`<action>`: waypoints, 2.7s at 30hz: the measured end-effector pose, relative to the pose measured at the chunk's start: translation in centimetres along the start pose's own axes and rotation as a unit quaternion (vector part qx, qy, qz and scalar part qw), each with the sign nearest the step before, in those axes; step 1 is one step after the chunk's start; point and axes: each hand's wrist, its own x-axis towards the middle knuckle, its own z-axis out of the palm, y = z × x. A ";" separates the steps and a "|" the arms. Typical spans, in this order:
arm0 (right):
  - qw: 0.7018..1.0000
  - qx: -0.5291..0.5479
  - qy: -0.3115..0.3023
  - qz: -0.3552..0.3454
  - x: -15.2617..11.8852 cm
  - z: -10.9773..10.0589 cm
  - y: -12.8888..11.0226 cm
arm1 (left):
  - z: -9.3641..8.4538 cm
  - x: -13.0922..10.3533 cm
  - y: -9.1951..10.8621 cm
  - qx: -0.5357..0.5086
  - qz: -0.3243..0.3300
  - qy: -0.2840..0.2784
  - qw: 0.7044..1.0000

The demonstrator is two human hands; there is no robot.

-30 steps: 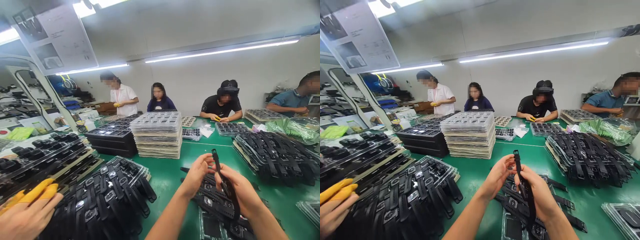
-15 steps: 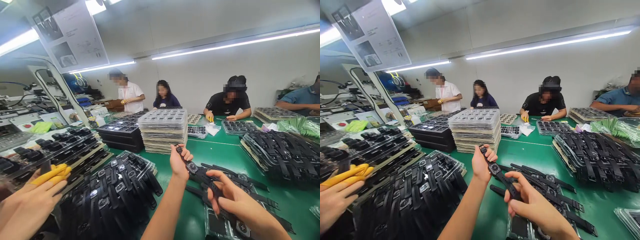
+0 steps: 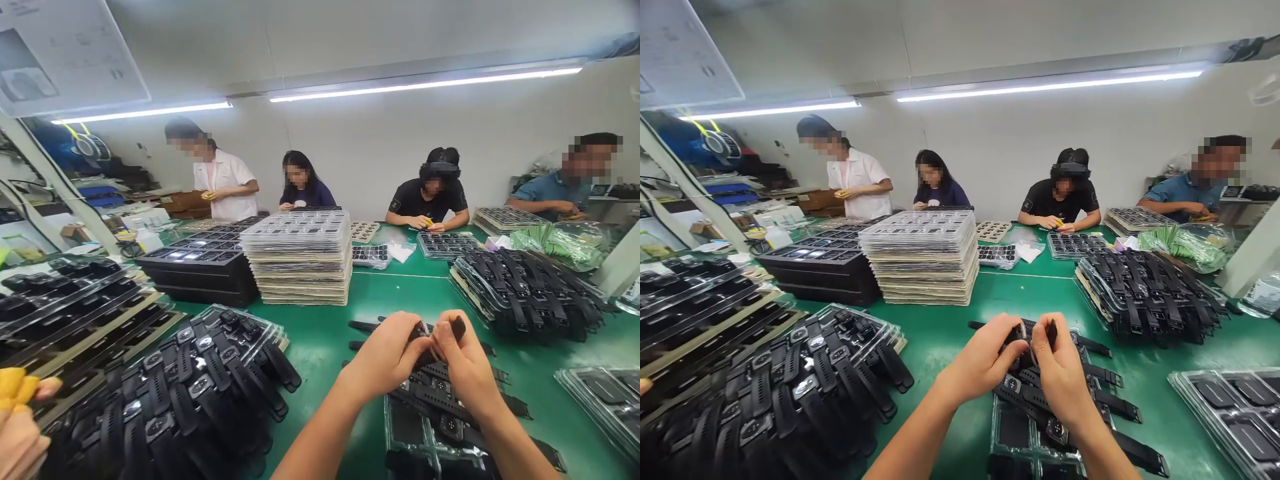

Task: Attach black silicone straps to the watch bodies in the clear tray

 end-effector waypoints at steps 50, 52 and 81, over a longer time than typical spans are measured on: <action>0.976 0.172 0.030 0.131 1.2 1.3 0.5 | 2.2 0.8 -1.4 -0.429 -0.208 0.201 0.856; 0.979 0.155 0.024 0.131 1.4 1.0 0.4 | 2.2 0.8 -1.4 -0.423 -0.222 0.195 0.857; 0.979 0.146 -0.023 0.142 1.1 1.1 0.5 | 3.2 0.2 -2.5 -0.426 -0.224 0.108 0.870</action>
